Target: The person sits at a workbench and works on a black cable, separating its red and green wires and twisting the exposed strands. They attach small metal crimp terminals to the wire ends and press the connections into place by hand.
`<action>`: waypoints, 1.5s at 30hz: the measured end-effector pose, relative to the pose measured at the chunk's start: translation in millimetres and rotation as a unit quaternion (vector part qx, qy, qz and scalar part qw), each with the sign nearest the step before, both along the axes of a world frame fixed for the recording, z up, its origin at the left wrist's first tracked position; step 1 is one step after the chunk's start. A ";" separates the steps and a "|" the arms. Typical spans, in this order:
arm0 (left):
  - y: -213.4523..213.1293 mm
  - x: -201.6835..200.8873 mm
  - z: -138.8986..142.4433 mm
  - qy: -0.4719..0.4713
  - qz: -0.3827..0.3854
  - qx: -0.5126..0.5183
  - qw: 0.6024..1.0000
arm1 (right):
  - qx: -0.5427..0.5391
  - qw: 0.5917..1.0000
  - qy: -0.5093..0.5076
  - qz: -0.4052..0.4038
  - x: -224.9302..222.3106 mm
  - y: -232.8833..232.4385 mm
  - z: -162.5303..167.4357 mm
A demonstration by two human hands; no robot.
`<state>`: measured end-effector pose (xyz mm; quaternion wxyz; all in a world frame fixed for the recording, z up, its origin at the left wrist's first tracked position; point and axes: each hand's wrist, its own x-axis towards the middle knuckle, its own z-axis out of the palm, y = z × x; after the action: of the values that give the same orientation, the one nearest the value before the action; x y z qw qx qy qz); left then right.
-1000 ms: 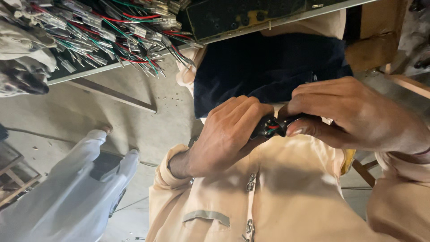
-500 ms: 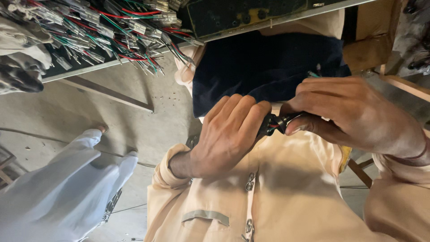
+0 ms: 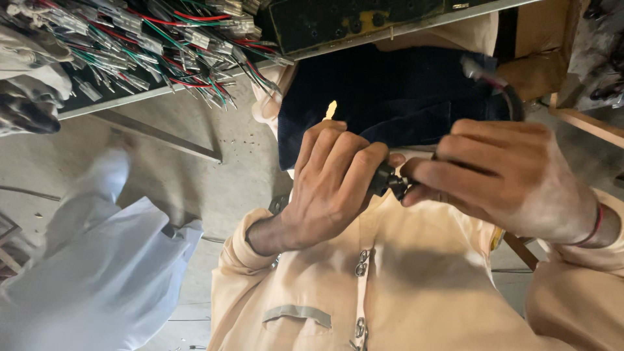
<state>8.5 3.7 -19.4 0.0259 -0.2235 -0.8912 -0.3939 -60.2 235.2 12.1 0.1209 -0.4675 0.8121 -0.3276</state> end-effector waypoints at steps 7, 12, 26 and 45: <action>6.6 3.9 -5.8 0.039 0.053 -0.003 0.998 | 0.009 0.989 0.151 0.002 9.9 0.0 7.7; 12.2 4.3 -15.4 0.136 0.095 -0.040 0.985 | 0.007 0.984 0.176 0.001 15.4 -1.9 10.5; 15.5 6.3 -15.2 0.155 0.161 -0.127 0.967 | 0.013 0.971 0.234 -0.051 29.3 -9.8 9.0; 37.9 22.6 -41.7 0.107 0.247 -0.057 0.961 | 0.004 0.980 0.112 -0.163 41.7 -27.7 -6.9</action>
<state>31.1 41.6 -61.1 0.2048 -0.0383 -0.9317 -0.2976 -18.5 207.5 5.2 -0.0237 -0.3621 0.8871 -0.2853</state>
